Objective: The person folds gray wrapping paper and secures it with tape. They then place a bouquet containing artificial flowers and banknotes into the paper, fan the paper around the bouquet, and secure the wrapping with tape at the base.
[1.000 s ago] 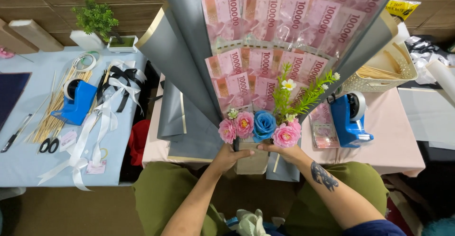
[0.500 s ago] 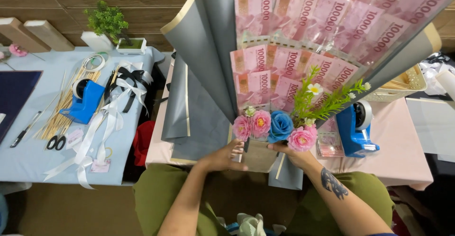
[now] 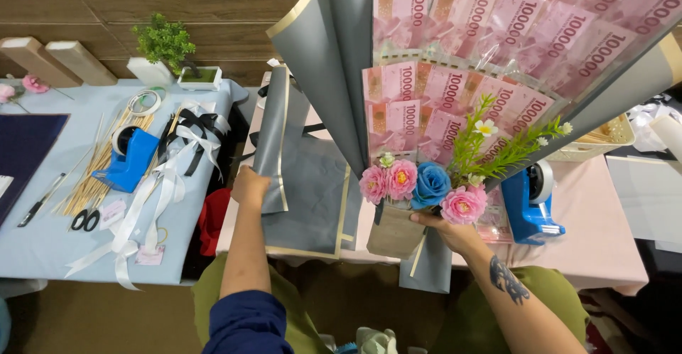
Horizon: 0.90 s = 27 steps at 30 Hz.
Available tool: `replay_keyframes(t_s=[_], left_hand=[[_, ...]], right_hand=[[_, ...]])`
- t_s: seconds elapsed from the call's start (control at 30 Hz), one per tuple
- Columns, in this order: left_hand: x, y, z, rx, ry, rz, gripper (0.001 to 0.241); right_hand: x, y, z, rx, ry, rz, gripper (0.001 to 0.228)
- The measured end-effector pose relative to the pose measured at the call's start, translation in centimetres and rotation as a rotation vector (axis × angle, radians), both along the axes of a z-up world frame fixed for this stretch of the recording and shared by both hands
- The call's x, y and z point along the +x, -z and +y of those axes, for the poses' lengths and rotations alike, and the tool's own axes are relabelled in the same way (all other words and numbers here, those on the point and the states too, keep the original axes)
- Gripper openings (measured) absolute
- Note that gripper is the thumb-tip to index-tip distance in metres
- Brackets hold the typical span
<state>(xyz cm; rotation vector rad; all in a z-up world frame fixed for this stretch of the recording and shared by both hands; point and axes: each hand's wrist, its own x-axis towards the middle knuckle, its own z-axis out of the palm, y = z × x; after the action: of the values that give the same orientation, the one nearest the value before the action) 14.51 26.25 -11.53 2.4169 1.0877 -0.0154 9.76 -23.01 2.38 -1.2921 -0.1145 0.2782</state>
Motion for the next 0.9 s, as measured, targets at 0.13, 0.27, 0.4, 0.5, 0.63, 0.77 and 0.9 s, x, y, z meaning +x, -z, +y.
replay_keyframes(t_s=[0.13,0.27,0.4,0.5,0.63,0.77,0.9], left_hand=[[-1.5,-6.4,-4.6,-0.316,0.068,-0.080,0.059],[-6.5,-11.0,-11.6,-0.736,0.012,-0.274,0.060],[-10.0,-4.3,-18.6,-1.048,-0.221,-0.517,0.066],[-11.6,-2.9,-25.2,-1.546,-0.362,-0.562,0.055],[-13.9,-4.5,-27.8,-1.578,-0.356,-0.470,0.049],[-14.6,-8.4,-27.7,-1.497,-0.335,-0.463,0.057],[-13.6,-9.5,-27.3,-1.615,-0.489,-0.561,0.059]], right_hand=[[-0.3,-2.2,0.1,-0.014,-0.007,-0.019,0.060],[-1.0,-2.8,0.4,0.000,0.008,-0.046,0.059],[-1.9,-2.0,1.1,-0.008,-0.003,-0.051,0.058],[-3.2,-3.4,2.7,-0.050,-0.042,0.036,0.055],[-3.5,-2.3,3.5,0.012,-0.088,0.111,0.056],[-3.4,-1.5,3.2,-0.004,-0.128,0.261,0.056],[-2.6,0.3,2.4,0.010,-0.134,0.376,0.051]])
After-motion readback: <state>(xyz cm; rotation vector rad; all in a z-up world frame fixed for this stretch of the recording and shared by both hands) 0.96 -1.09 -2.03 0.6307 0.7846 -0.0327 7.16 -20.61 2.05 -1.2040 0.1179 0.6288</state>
